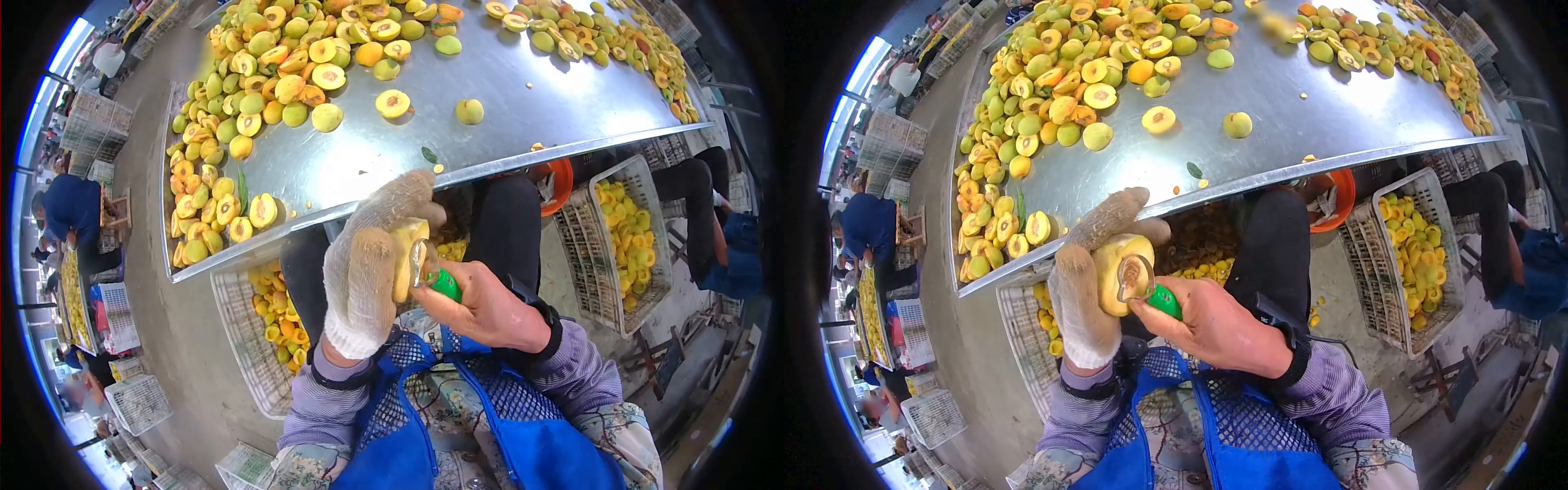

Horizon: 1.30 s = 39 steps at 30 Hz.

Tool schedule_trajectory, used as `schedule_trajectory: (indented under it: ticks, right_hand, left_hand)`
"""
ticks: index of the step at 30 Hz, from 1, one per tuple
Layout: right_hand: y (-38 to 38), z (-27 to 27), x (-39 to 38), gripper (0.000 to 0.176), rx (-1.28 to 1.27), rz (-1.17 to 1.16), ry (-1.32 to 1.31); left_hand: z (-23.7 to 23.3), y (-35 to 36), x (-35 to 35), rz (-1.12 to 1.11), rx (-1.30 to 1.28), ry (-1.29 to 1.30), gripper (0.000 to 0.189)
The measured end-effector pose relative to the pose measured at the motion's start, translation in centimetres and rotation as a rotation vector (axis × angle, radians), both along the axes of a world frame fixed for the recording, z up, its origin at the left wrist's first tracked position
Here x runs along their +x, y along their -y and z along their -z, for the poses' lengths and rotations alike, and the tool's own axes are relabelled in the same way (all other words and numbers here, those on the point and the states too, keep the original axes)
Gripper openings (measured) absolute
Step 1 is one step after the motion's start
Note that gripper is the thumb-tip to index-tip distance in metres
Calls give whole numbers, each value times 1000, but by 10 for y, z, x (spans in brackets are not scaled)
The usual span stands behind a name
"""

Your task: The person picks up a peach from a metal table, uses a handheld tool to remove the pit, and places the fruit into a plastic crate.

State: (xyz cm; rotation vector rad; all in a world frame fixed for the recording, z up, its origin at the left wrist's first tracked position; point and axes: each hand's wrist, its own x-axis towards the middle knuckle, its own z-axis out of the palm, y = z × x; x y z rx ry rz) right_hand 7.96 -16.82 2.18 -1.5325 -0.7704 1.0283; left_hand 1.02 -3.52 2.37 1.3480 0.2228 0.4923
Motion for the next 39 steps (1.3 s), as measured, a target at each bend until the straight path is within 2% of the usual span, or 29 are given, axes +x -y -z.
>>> schedule_trajectory:
  ticks: [2, 4, 6, 8, 10, 11, 12, 14, 15, 16, 18, 19, 20, 22, 23, 27, 29, 30, 35, 39]
  right_hand:
    - [1, -1, 0, 27, -30, -16, -11]
    - [0, -1, 0, 28, -50, -1, -96]
    - [0, 1, 0, 28, -103, -12, -157]
    - [1, 2, 3, 28, -152, 0, -198]
    - [1, -3, 11, 28, -244, -80, -305]
    - [0, -9, 12, 28, -189, -57, -347]
    - [-2, -16, 15, 28, -236, -65, -271]
    - [-1, -10, 16, 31, -183, -88, -292]
    - [1, -6, 17, 32, -204, -123, -365]
    - [3, -1, 17, 32, -227, -163, -448]
    - [4, 21, 11, 33, -197, -130, -410]
    - [4, 28, 9, 34, -197, -119, -449]
    - [4, 34, 5, 34, -199, -110, -455]
    - [2, 31, -2, 34, -153, -61, -453]
    - [2, 32, -2, 34, -152, -57, -446]
    - [0, 33, 2, 32, -180, -62, -463]
    - [0, 30, 4, 31, -191, -56, -465]
    - [-3, 26, 7, 31, -185, -55, -440]
    - [-7, 27, 8, 32, -219, -48, -391]
    - [-8, 38, 5, 33, -211, -32, -393]
  left_hand:
    - [-8, -10, -1, 82, -17, -39, 53]
    - [-16, -21, 4, 241, 117, -351, 70]
    - [-13, -18, 11, 179, 144, -249, 69]
    - [-12, -25, 18, 303, 34, -402, 65]
    - [-10, -25, 21, 309, 253, -288, 55]
    - [-14, -21, 22, 281, 206, -284, 52]
    - [-17, -18, 23, 257, 157, -282, 49]
    - [-10, -19, 23, 146, 797, -167, 44]
    - [-15, -11, 22, 100, 648, -156, 40]
    - [-18, -5, 22, 55, 716, -100, 38]
    - [-8, -8, 22, 84, 679, -93, 41]
    - [-5, -8, 21, 120, 572, -237, 46]
    - [-7, -11, 25, 123, 577, -221, 46]
    - [-10, -21, 29, 352, 405, -413, 48]
    - [-5, -29, 34, 415, 33, -621, 51]
    - [8, -35, 35, 461, 61, -585, 56]
    - [8, -35, 35, 491, 117, -415, 60]
    - [7, -36, 35, 494, 120, -410, 60]
    - [3, -34, 28, 347, -111, -393, 61]
    - [7, -34, 26, 350, -91, -407, 62]
